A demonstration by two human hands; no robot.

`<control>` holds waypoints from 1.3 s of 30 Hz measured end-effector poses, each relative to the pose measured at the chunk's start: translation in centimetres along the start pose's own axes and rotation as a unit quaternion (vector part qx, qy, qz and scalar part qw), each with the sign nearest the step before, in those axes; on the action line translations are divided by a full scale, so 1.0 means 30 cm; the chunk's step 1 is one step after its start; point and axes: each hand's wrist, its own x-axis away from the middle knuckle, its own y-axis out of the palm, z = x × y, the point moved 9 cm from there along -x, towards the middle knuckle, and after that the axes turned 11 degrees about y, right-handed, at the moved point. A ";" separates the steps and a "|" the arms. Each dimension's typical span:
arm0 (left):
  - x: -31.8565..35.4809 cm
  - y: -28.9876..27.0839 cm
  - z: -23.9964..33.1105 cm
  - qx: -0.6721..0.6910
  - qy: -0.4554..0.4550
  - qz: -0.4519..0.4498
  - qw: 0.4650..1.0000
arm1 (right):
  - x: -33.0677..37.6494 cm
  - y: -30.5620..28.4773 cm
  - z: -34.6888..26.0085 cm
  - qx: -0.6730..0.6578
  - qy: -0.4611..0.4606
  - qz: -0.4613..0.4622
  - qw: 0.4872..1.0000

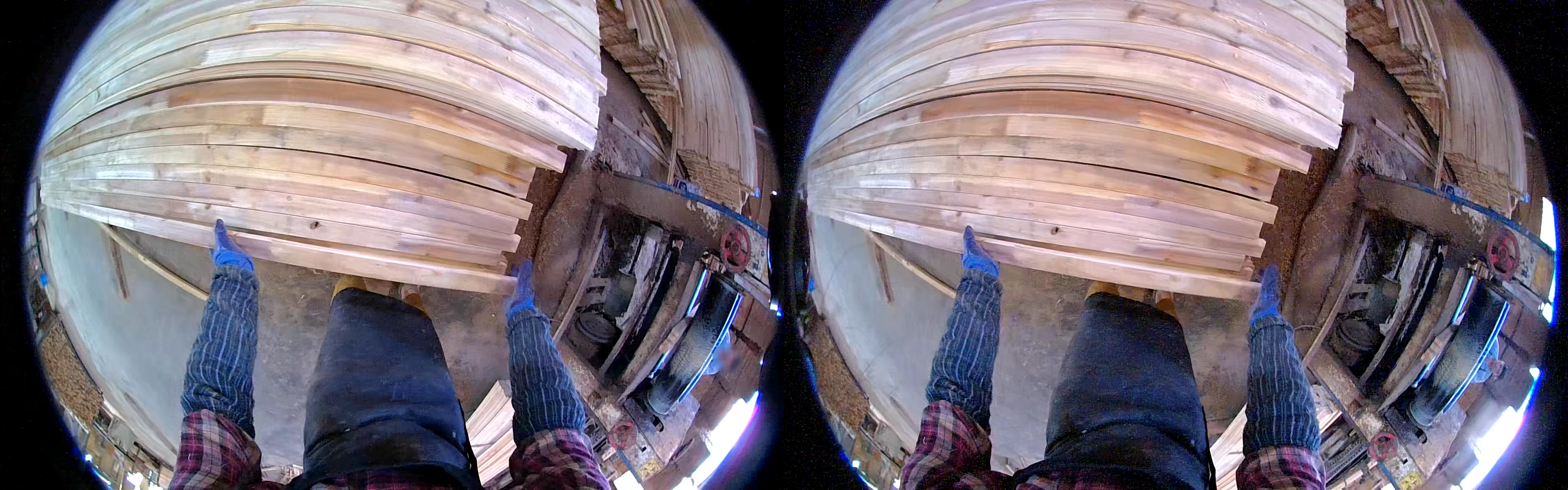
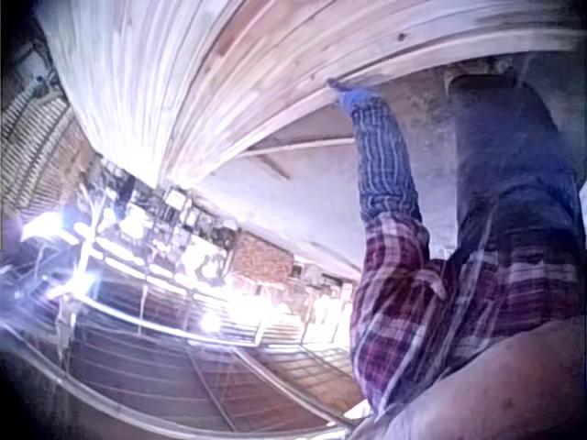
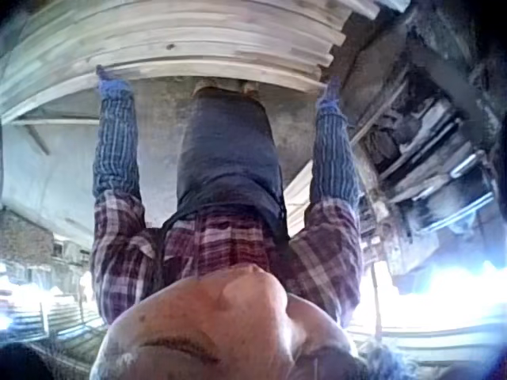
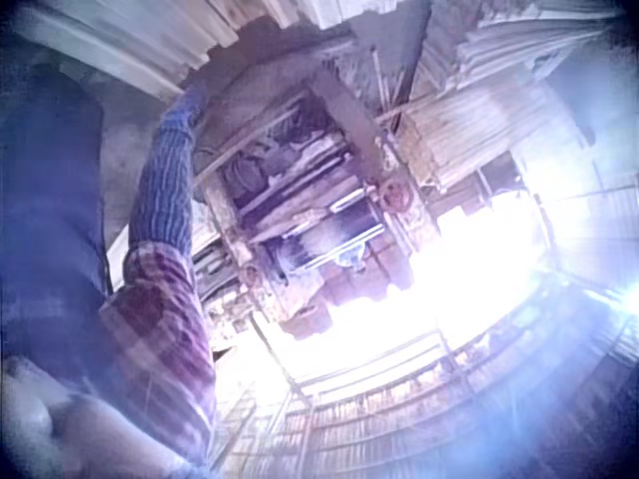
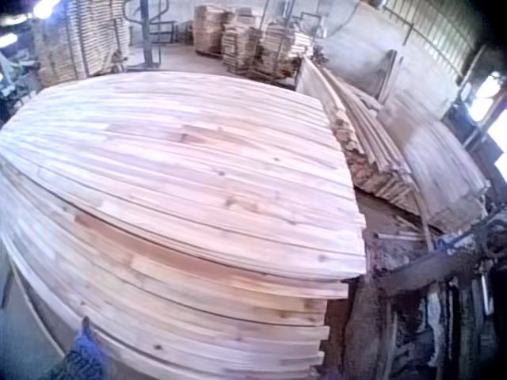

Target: The person takes long wooden planks from a stack and feeds them through a processing machine.

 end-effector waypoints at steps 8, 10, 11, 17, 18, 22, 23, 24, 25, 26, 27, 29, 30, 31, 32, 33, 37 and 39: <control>0.141 0.140 0.013 0.059 -0.161 -0.091 0.981 | -0.107 0.180 0.058 0.016 0.005 -0.036 0.999; 0.164 0.160 -0.003 0.041 -0.172 -0.099 0.979 | -0.108 0.170 0.059 -0.006 -0.038 -0.059 0.998; 0.172 0.166 0.000 0.038 -0.175 -0.125 0.976 | -0.117 0.144 0.065 0.016 -0.037 -0.035 0.999; 0.172 0.023 0.029 0.054 -0.262 -0.106 0.958 | -0.007 0.061 0.160 0.069 0.036 -0.079 0.994; 0.158 0.011 0.060 0.065 -0.253 -0.129 0.956 | 0.031 0.054 0.162 0.121 0.077 -0.057 0.988; 0.323 -0.084 0.133 0.111 -0.263 -0.137 0.948 | 0.341 0.300 -0.016 0.662 -0.087 -0.173 0.724; 0.387 -0.087 0.158 0.118 -0.267 -0.144 0.946 | 0.471 0.423 -0.029 0.753 -0.149 -0.224 0.600; 0.455 -0.076 0.186 0.129 -0.268 -0.159 0.941 | 0.644 0.640 -0.007 0.695 -0.245 -0.340 0.584; 0.552 -0.060 0.176 0.139 -0.297 -0.163 0.931 | 0.751 0.802 0.037 0.603 -0.151 -0.432 0.654; 0.655 -0.036 0.183 0.157 -0.315 -0.179 0.919 | 0.846 0.988 0.115 0.670 -0.141 -0.424 0.592; 0.768 -0.012 0.170 0.166 -0.343 -0.183 0.906 | 1.025 1.154 0.157 0.580 -0.121 -0.549 0.590; 1.026 0.061 0.178 0.251 -0.438 -0.229 0.832 | 1.271 1.427 0.308 0.526 -0.033 -0.630 0.571; 1.156 0.084 0.189 0.217 -0.442 -0.273 0.827 | 1.340 1.534 0.394 0.578 -0.056 -0.588 0.562; 1.205 0.082 0.202 0.171 -0.442 -0.285 0.833 | 1.414 1.610 0.428 0.577 -0.106 -0.603 0.542; 1.267 0.096 0.228 0.163 -0.456 -0.302 0.821 | 1.415 1.638 0.447 0.606 -0.106 -0.584 0.530; 1.330 0.099 0.266 0.150 -0.472 -0.319 0.808 | 1.437 1.639 0.461 0.607 -0.117 -0.593 0.516; 1.200 0.180 0.452 -0.177 -0.193 -0.523 0.811 | 1.302 1.408 0.319 0.634 -0.129 -0.551 0.527; 0.957 0.147 0.652 -0.351 0.075 -0.506 0.785 | 1.266 1.191 0.217 0.640 -0.141 -0.542 0.527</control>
